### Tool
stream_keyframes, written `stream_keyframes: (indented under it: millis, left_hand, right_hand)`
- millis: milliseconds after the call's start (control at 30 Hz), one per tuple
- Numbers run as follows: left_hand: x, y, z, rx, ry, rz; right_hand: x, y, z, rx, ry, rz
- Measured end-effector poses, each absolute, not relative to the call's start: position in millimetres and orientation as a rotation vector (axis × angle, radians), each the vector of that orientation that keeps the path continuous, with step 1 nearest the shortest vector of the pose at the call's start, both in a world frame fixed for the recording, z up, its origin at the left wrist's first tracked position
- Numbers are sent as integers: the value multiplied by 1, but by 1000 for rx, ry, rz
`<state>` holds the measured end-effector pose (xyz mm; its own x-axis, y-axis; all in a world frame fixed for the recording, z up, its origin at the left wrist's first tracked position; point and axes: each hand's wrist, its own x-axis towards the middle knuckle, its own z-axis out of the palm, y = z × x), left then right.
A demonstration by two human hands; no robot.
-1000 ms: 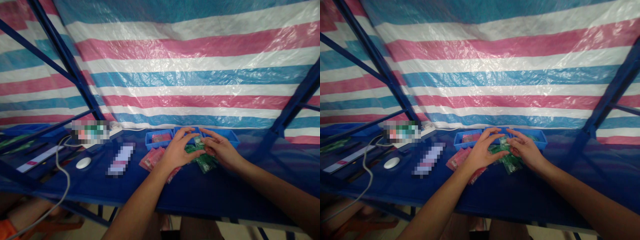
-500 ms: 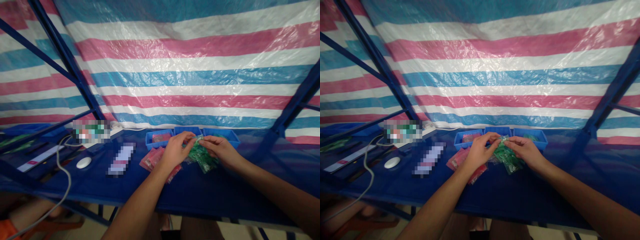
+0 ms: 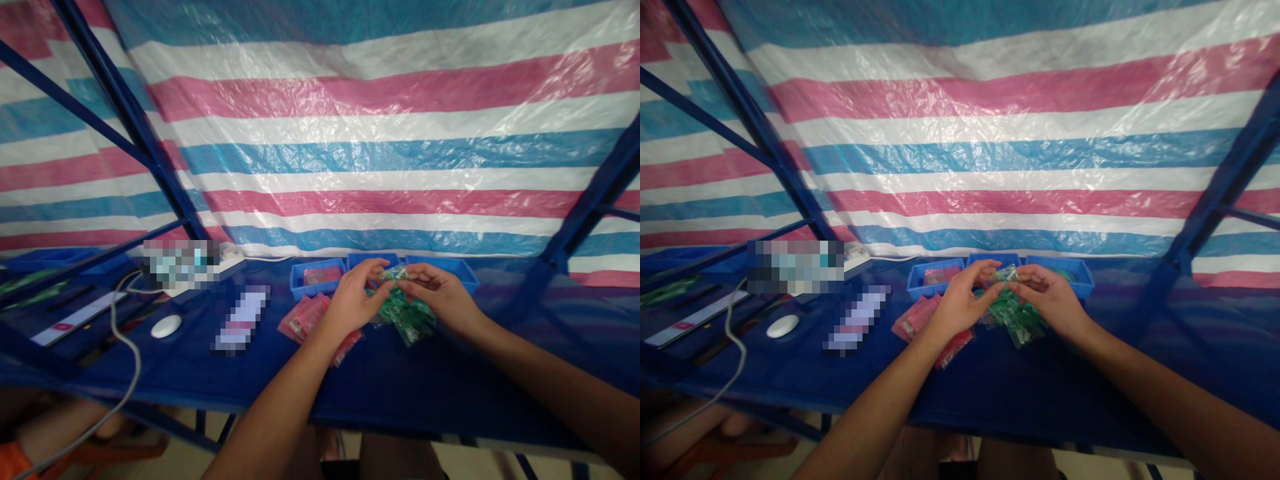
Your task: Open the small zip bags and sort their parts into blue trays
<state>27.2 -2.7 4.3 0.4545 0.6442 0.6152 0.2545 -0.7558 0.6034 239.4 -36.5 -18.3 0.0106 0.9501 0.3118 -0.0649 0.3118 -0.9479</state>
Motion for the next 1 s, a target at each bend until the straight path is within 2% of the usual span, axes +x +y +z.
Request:
stream_keyframes:
  millis: [167,300,467,567,767,1000]
  left_hand:
    - [26,-6,8,2161,818,1102]
    - [27,-8,9,2030,654,1020]
    - [26,1,1,2094,732,1074]
    - [27,7,-4,2053,810,1138]
    - [30,3,-4,1921,657,1144]
    - [29,2,-2,2036,682,1145]
  right_hand:
    - [247,-35,-24,-1005,-1298,722]
    - [246,-39,-22,-1002,-1576,454]
    - [243,-39,-21,-1008,-1794,335]
    - [244,-35,-24,-1007,-1705,398]
    - [241,-37,-24,-919,-1429,854]
    - [244,-38,-21,-969,-1518,809]
